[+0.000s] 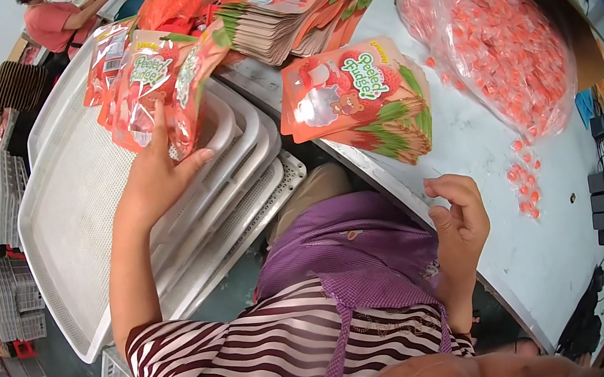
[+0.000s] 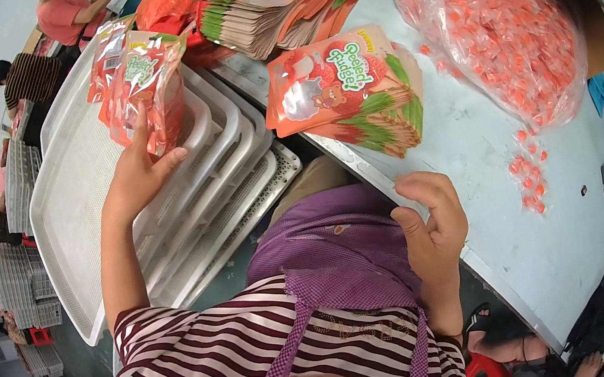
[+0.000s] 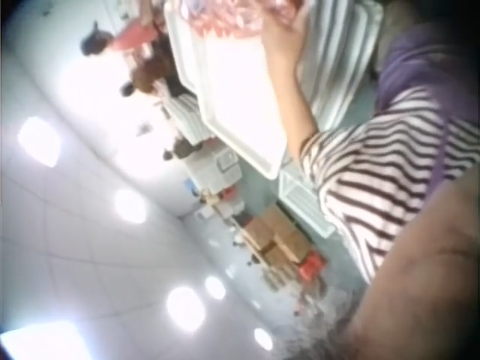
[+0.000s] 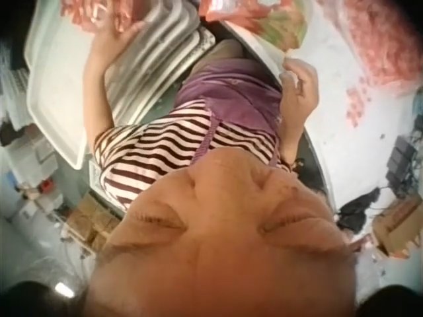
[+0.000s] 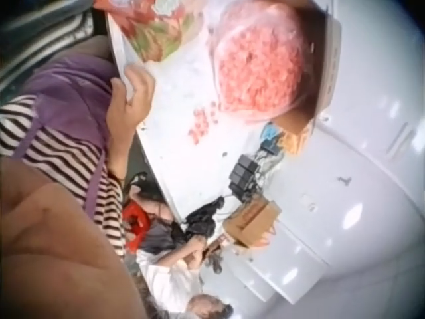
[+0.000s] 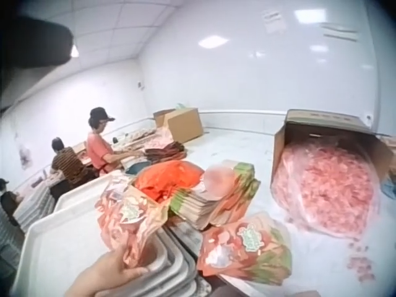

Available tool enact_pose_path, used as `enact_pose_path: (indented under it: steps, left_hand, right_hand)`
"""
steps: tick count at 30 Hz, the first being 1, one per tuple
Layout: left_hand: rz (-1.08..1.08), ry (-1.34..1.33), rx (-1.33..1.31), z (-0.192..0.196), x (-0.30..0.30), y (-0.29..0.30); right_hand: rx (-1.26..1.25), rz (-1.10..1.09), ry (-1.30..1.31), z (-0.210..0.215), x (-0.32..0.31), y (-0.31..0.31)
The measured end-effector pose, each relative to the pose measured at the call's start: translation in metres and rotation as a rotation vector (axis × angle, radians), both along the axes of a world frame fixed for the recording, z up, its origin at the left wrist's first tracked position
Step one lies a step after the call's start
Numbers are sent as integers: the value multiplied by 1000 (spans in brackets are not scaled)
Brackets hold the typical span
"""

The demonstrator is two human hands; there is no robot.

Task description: Manually filling printed plastic bags with individual candies and stacking the completed bags on a tray.

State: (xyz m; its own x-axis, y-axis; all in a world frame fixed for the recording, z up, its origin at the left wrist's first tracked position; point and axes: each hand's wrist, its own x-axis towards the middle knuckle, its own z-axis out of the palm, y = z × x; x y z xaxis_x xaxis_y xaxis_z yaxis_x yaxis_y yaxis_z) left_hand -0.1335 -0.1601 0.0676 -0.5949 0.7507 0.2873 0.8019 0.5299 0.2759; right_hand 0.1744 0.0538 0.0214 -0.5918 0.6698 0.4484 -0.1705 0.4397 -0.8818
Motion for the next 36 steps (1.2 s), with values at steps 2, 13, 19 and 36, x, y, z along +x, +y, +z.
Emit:
enact_pose_path:
  steps: [2,13,19,36]
  left_hand:
    - [19,-126,-164,10,3,2]
    - [494,61,-347,42,54,14]
    - [184,-136,-403,21,14,3]
    - [365,133,-461,27,40,28]
  right_hand:
    - [-23,-2,9,-3,2,1]
    - [-45,52,-106,-11,-1,6]
    - [-10,59,-132,-8,1,-1]
    - [263,-203,-388,-29,-48,58]
